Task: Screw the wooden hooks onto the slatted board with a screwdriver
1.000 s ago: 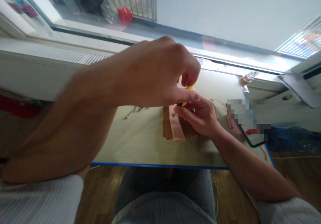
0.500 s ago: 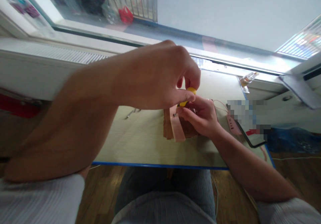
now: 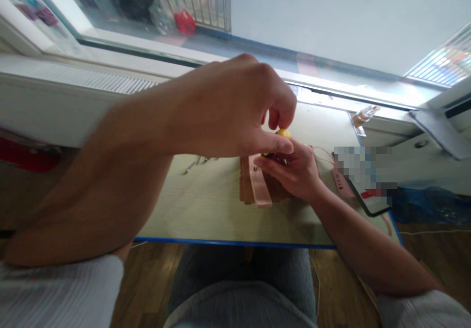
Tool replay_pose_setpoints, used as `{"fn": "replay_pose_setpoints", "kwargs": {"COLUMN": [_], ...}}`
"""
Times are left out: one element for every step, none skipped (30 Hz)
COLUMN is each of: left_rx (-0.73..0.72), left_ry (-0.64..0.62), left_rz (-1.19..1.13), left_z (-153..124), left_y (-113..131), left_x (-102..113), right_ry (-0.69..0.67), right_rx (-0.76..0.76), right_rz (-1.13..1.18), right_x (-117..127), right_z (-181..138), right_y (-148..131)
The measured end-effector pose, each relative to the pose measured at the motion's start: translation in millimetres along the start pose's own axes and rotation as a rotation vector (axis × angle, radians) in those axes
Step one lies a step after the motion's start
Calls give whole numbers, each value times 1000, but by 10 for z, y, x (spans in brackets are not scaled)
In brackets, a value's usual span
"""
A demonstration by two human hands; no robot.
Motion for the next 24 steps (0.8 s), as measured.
{"fn": "replay_pose_setpoints", "kwargs": {"left_rx": [-6,-12,-19,-26,-31,-33,-32,-28,-22,-16,-12,-12,-16,-24,-33,-41,-47,-51,-54,-56,-54,-51,-46,-37], "left_ry": [5,6,9,10,12,13,11,6,0,-9,-13,-18,-18,-14,-9,-7,-6,-9,-13,-21,-32,-42,-51,-56], "left_rz": [-1,-1,0,3,7,10,12,12,10,6,4,2,0,-3,-6,-10,-14,-16,-18,-20,-22,-25,-28,-28], "left_z": [-1,-2,-3,-4,-5,-4,-2,1,5,10,14,16,17,15,12,8,3,-1,-4,-5,-5,-4,-2,1], "left_y": [4,7,9,11,10,7,2,-4,-10,-15,-17,-15,-9,-1,8,15,21,24,27,28,28,28,27,25], "left_x": [-2,-7,-9,-10,-10,-10,-10,-13,-17,-23,-28,-33,-36,-37,-37,-37,-37,-39,-39,-41,-42,-43,-43,-40], "right_ry": [4,6,8,7,0,-14,-33,-58,-81,-98,-106,-106,-101,-96,-94,-94,-95,-93,-86,-77,-63,-50,-37,-27], "right_rx": [-4,-12,-21,-31,-42,-52,-61,-69,-73,-73,-67,-58,-50,-46,-46,-50,-58,-64,-67,-69,-70,-68,-63,-57], "right_rz": [0,3,10,20,35,54,79,107,133,151,159,159,156,154,159,168,175,177,170,155,135,115,95,74], "right_x": [-3,-6,-9,-12,-16,-22,-29,-37,-42,-43,-40,-34,-28,-25,-29,-36,-44,-51,-54,-52,-46,-37,-26,-17], "right_z": [4,5,5,1,-4,-10,-16,-22,-26,-28,-27,-25,-22,-19,-17,-16,-16,-17,-18,-18,-17,-15,-11,-6], "right_y": [1,3,5,8,12,17,22,25,27,26,20,12,4,-2,-3,0,6,14,22,29,34,36,34,28]}}
Point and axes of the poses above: each hand's wrist, its own z-axis towards the middle knuckle, its own x-axis out of the back of the hand, y = z × x, the point moved 6 cm from there along z, towards the middle knuckle, and after that the axes turned 5 degrees about -y, right-handed, at the moved point
